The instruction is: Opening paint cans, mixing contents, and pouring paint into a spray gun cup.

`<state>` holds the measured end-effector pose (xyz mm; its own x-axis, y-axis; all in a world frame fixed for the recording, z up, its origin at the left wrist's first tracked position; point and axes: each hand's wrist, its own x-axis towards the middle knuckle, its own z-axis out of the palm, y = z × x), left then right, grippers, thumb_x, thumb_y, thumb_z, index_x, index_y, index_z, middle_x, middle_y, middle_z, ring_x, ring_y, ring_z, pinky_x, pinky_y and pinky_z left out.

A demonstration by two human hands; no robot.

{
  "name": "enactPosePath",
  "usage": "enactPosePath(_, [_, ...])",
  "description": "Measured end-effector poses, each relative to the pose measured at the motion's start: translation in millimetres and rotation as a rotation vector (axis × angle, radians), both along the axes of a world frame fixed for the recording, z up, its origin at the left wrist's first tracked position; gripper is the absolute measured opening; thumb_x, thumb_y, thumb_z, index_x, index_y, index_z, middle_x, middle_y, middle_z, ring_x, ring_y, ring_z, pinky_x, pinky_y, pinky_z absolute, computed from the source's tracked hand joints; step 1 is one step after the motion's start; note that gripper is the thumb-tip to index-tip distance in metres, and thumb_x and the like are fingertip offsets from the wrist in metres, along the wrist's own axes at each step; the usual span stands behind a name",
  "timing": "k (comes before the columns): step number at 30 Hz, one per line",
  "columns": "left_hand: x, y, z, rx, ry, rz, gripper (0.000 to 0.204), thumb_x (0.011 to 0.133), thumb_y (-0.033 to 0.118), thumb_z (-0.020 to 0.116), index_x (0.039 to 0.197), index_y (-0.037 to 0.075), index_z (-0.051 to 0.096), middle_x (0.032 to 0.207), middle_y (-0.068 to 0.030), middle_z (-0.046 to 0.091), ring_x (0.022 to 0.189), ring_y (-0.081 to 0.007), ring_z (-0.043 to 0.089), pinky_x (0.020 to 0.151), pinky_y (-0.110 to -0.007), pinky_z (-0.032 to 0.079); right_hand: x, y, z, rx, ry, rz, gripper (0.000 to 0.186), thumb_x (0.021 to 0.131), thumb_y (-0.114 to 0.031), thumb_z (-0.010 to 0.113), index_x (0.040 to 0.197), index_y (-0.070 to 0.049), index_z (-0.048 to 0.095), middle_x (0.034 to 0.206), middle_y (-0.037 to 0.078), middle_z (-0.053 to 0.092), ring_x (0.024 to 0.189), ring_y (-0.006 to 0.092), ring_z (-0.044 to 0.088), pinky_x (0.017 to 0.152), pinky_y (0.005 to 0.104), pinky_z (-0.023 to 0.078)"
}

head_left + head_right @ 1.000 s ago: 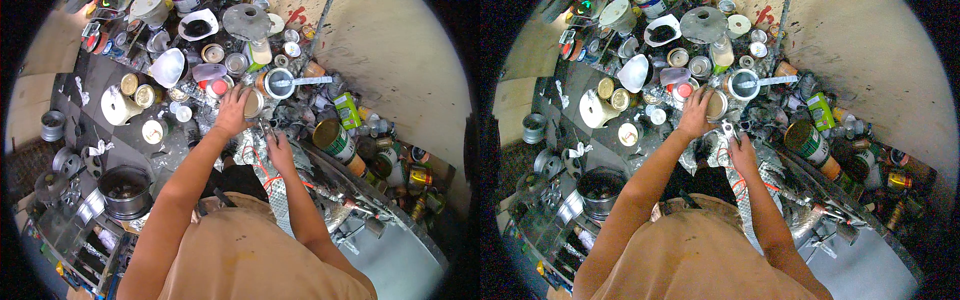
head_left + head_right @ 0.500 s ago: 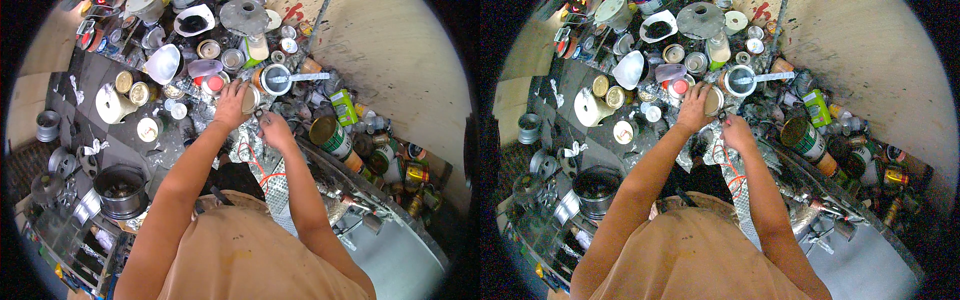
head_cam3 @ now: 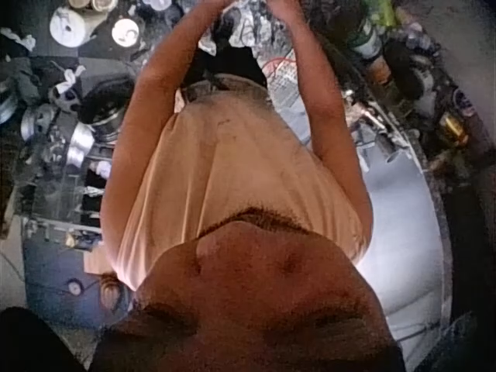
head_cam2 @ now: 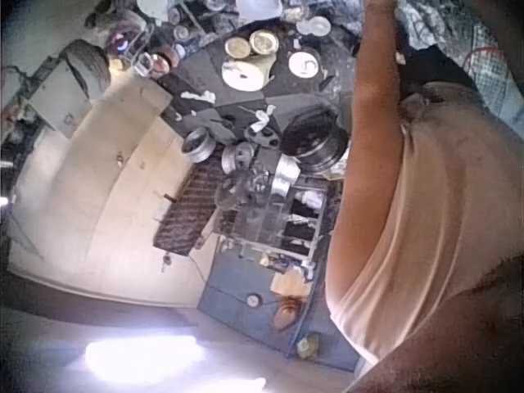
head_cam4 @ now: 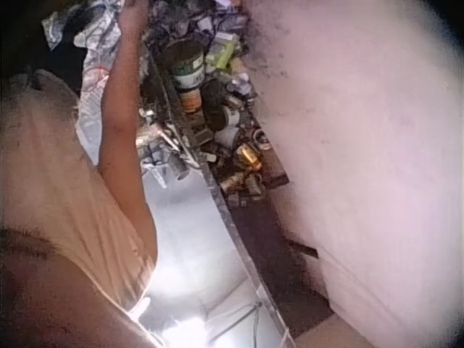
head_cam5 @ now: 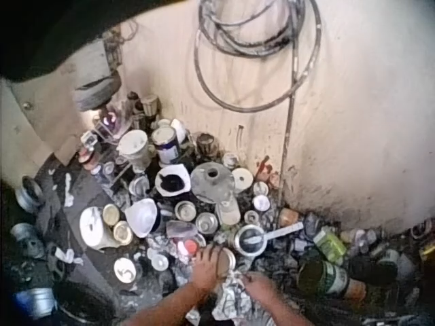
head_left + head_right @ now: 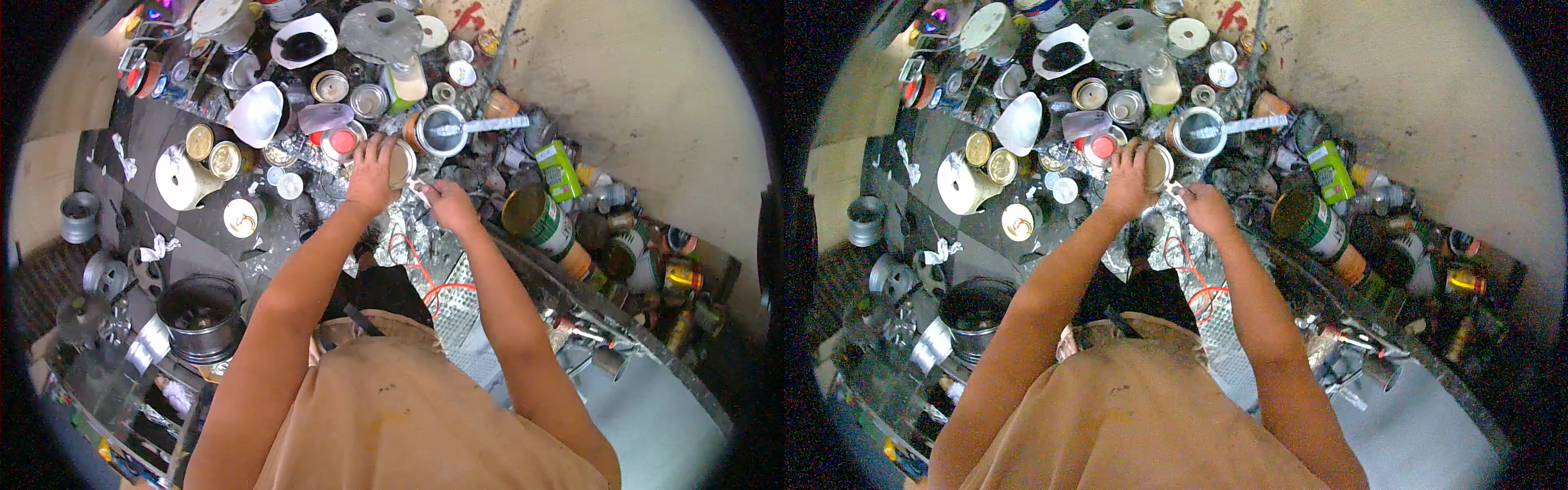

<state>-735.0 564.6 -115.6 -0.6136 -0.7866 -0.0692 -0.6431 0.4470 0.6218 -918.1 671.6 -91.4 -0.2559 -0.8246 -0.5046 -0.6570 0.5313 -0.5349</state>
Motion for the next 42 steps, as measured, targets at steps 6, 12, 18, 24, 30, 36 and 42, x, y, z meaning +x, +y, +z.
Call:
enactPosePath(6, [0, -6, -2, 0.013, -0.006, 0.000, 0.116, 0.057, 0.014, 0.095, 0.157, 0.011, 0.037, 0.155, -0.0205, 0.039, 0.141, -0.0473, 0.038, 0.123, -0.053, 0.035, 8, -16, 30, 0.108, 0.054, 0.004, 0.043, 0.103, -0.041, 0.059, 0.105, -0.002, 0.075, 0.105, 0.028, 0.072, 0.099, 0.0488, 0.069, 0.090, 0.0572, 0.054])
enactPosePath(12, [-3, -6, -2, 0.035, 0.012, -0.002, 0.116, 0.054, 0.014, 0.094, 0.156, 0.009, 0.038, 0.154, -0.0210, 0.040, 0.141, -0.0475, 0.038, 0.122, -0.055, 0.034, 14, -24, 37, 0.196, 0.084, -0.022, 0.041, 0.102, -0.041, 0.060, 0.108, -0.004, 0.075, 0.107, 0.026, 0.073, 0.103, 0.0468, 0.070, 0.091, 0.0581, 0.053])
enactPosePath(18, [-9, -6, -3, 0.013, 0.068, 0.029, 0.114, 0.053, 0.016, 0.092, 0.154, 0.009, 0.039, 0.153, -0.0227, 0.041, 0.141, -0.0486, 0.038, 0.121, -0.058, 0.034, -6, -14, 13, 0.099, -0.078, -0.045, 0.037, 0.101, -0.038, 0.062, 0.105, -0.004, 0.076, 0.101, 0.027, 0.074, 0.098, 0.0470, 0.071, 0.088, 0.0572, 0.055])
enactPosePath(24, [-2, 1, -1, 0.031, 0.029, 0.032, 0.112, 0.054, 0.016, 0.091, 0.154, 0.007, 0.040, 0.152, -0.0235, 0.042, 0.140, -0.0492, 0.038, 0.122, -0.059, 0.031, 10, -9, 12, 0.020, 0.053, -0.038, 0.037, 0.101, -0.038, 0.063, 0.107, -0.004, 0.075, 0.095, 0.026, 0.073, 0.089, 0.0488, 0.069, 0.081, 0.0571, 0.054])
enactPosePath(30, [-11, -3, -5, -0.028, 0.007, -0.007, 0.112, 0.055, 0.018, 0.091, 0.154, 0.006, 0.040, 0.150, -0.0245, 0.042, 0.140, -0.0489, 0.038, 0.122, -0.059, 0.031, -12, 8, -18, -0.032, -0.212, -0.050, 0.044, 0.103, -0.045, 0.062, 0.101, -0.002, 0.072, 0.091, 0.026, 0.072, 0.087, 0.0469, 0.070, 0.076, 0.0529, 0.054])
enactPosePath(36, [-8, -3, -11, -0.067, 0.074, -0.012, 0.113, 0.055, 0.014, 0.092, 0.154, 0.009, 0.039, 0.151, -0.0233, 0.040, 0.139, -0.0499, 0.037, 0.119, -0.059, 0.033, 6, 15, -36, -0.058, -0.193, -0.077, 0.050, 0.107, -0.050, 0.053, 0.116, -0.003, 0.067, 0.101, 0.028, 0.072, 0.095, 0.0491, 0.068, 0.083, 0.0550, 0.053])
enactPosePath(42, [-15, -5, 3, -0.029, 0.027, -0.030, 0.112, 0.058, 0.016, 0.092, 0.155, 0.010, 0.039, 0.150, -0.0256, 0.041, 0.139, -0.0510, 0.039, 0.119, -0.059, 0.034, 20, 25, -75, -0.167, -0.333, -0.201, 0.045, 0.112, -0.044, 0.048, 0.116, -0.002, 0.062, 0.083, 0.019, 0.069, 0.077, 0.0333, 0.071, 0.072, 0.0465, 0.054])
